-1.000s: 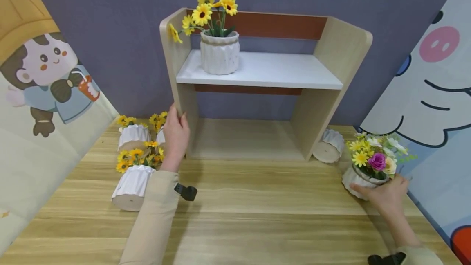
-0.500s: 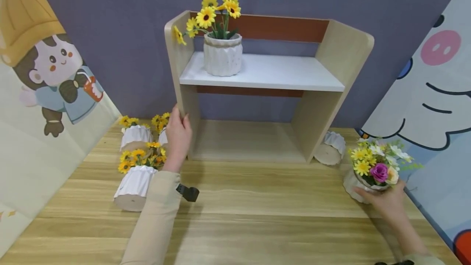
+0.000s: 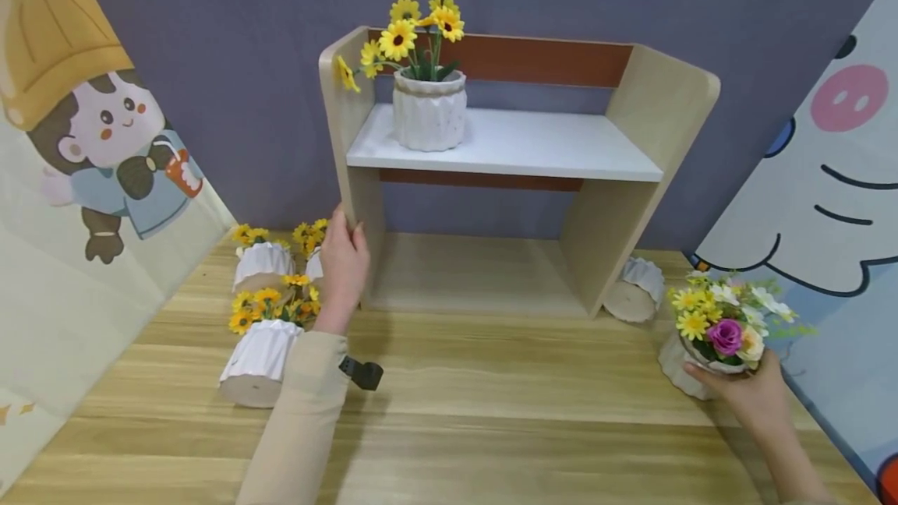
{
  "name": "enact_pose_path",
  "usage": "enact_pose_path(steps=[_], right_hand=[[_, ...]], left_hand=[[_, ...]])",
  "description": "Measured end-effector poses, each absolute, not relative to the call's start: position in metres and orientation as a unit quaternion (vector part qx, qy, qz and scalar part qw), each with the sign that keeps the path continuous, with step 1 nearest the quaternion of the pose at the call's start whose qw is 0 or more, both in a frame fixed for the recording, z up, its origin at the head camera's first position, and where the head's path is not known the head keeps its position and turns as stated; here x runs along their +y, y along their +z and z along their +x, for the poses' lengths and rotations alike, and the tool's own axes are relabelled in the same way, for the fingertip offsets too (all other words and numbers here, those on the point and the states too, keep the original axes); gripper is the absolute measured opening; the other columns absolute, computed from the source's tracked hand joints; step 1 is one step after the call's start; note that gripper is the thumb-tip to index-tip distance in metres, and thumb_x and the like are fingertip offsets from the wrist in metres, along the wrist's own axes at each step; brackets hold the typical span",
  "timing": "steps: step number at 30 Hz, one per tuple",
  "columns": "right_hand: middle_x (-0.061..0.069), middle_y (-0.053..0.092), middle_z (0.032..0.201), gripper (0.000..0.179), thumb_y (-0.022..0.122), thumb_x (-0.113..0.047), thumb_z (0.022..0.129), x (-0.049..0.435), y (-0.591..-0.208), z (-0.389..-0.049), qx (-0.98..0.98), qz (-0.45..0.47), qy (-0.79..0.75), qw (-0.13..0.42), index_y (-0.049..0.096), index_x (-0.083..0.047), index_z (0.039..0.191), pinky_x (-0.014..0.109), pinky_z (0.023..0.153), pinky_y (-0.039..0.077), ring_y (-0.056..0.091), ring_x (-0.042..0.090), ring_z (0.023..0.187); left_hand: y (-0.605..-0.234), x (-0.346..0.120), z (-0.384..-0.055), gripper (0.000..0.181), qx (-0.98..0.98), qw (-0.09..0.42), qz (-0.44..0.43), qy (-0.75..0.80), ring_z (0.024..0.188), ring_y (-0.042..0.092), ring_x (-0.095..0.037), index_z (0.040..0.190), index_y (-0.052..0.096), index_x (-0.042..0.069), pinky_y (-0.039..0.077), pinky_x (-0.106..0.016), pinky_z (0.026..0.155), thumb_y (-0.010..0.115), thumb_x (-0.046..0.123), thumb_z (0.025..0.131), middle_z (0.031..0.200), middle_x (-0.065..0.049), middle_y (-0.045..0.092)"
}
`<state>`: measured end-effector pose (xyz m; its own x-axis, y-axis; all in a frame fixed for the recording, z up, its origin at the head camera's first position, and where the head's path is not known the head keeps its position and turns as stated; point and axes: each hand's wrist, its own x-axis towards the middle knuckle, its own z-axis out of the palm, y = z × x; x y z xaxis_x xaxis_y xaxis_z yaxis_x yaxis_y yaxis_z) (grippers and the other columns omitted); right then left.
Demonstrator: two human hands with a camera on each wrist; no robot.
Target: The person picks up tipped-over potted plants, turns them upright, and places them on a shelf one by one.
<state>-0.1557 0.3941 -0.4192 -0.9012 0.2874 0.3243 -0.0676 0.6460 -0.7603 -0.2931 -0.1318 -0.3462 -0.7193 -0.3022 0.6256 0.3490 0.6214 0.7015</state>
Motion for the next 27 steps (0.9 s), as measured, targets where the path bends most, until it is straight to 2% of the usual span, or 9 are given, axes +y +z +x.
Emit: enact_pose_path(steps=[6, 8, 11, 13, 15, 18, 21, 25, 27], right_hand=[[-0.018, 0.033, 0.136, 0.089, 0.075, -0.016, 0.074, 0.393, -0.418, -0.155, -0.88, -0.083, 0.429, 0.186, 0.02, -0.032, 0.143, -0.005, 0.079, 0.028, 0.027, -0.009, 0.122], [-0.013, 0.027, 0.143, 0.089, 0.073, -0.023, 0.076, 0.392, -0.419, -0.154, -0.884, -0.118, 0.426, 0.155, 0.016, -0.033, 0.144, 0.003, 0.089, 0.031, 0.023, -0.001, 0.129], [0.0, 0.017, 0.15, 0.092, 0.071, -0.034, 0.077, 0.392, -0.419, -0.153, -0.883, -0.175, 0.421, 0.11, 0.01, -0.031, 0.146, 0.031, 0.104, 0.034, 0.018, 0.021, 0.136], [0.012, 0.013, 0.151, 0.095, 0.07, -0.039, 0.076, 0.391, -0.417, -0.154, -0.88, -0.205, 0.418, 0.092, 0.008, -0.025, 0.147, 0.051, 0.102, 0.032, 0.019, 0.035, 0.135], [0.021, 0.014, 0.149, 0.099, 0.07, -0.043, 0.075, 0.391, -0.415, -0.155, -0.879, -0.226, 0.412, 0.083, 0.007, -0.017, 0.147, 0.054, 0.093, 0.038, 0.025, 0.043, 0.13], [0.027, 0.018, 0.146, 0.104, 0.07, -0.048, 0.073, 0.391, -0.41, -0.156, -0.881, -0.248, 0.395, 0.074, 0.008, -0.008, 0.146, 0.04, 0.077, 0.048, 0.034, 0.045, 0.122], [0.029, 0.02, 0.145, 0.107, 0.069, -0.051, 0.072, 0.39, -0.407, -0.157, -0.885, -0.26, 0.38, 0.071, 0.008, -0.004, 0.146, 0.035, 0.068, 0.048, 0.038, 0.046, 0.117], [0.029, 0.017, 0.146, 0.108, 0.067, -0.055, 0.072, 0.388, -0.402, -0.158, -0.882, -0.277, 0.374, 0.077, 0.006, -0.005, 0.146, 0.056, 0.084, 0.041, 0.032, 0.05, 0.122], [0.029, 0.016, 0.146, 0.109, 0.066, -0.056, 0.072, 0.387, -0.399, -0.158, -0.882, -0.282, 0.369, 0.083, 0.005, -0.006, 0.146, 0.061, 0.088, 0.036, 0.03, 0.052, 0.122]], left_hand=[[-0.345, -0.131, -0.292, 0.033, -0.817, 0.382, -0.016, -0.432, 0.102, 0.056, -0.038, 0.125, 0.046, 0.003, 0.048, -0.049, 0.084, 0.047, 0.01, 0.093, 0.114, -0.021, 0.056], [-0.346, -0.131, -0.292, 0.033, -0.818, 0.379, -0.016, -0.432, 0.101, 0.056, -0.038, 0.125, 0.046, 0.003, 0.049, -0.049, 0.084, 0.046, 0.01, 0.093, 0.113, -0.021, 0.056], [-0.347, -0.131, -0.292, 0.033, -0.818, 0.378, -0.018, -0.433, 0.101, 0.056, -0.038, 0.125, 0.046, 0.002, 0.049, -0.048, 0.083, 0.047, 0.01, 0.093, 0.113, -0.021, 0.056], [-0.348, -0.13, -0.292, 0.034, -0.818, 0.377, -0.018, -0.434, 0.101, 0.056, -0.037, 0.126, 0.046, 0.002, 0.049, -0.048, 0.083, 0.046, 0.009, 0.093, 0.113, -0.021, 0.056], [-0.349, -0.13, -0.293, 0.034, -0.818, 0.379, -0.02, -0.432, 0.101, 0.056, -0.037, 0.126, 0.045, 0.002, 0.049, -0.048, 0.084, 0.047, 0.009, 0.093, 0.114, -0.021, 0.056], [-0.349, -0.13, -0.292, 0.034, -0.818, 0.381, -0.02, -0.431, 0.101, 0.056, -0.037, 0.126, 0.046, 0.002, 0.049, -0.048, 0.084, 0.047, 0.01, 0.093, 0.114, -0.021, 0.056], [-0.349, -0.129, -0.292, 0.033, -0.819, 0.382, -0.017, -0.429, 0.1, 0.056, -0.037, 0.125, 0.046, 0.003, 0.049, -0.048, 0.083, 0.047, 0.01, 0.093, 0.113, -0.021, 0.056], [-0.348, -0.129, -0.291, 0.034, -0.82, 0.379, -0.015, -0.43, 0.101, 0.056, -0.037, 0.126, 0.046, 0.003, 0.049, -0.048, 0.084, 0.046, 0.01, 0.093, 0.115, -0.021, 0.056], [-0.347, -0.13, -0.291, 0.034, -0.82, 0.378, -0.014, -0.431, 0.103, 0.056, -0.037, 0.127, 0.045, 0.004, 0.048, -0.048, 0.085, 0.046, 0.011, 0.094, 0.116, -0.02, 0.055]])
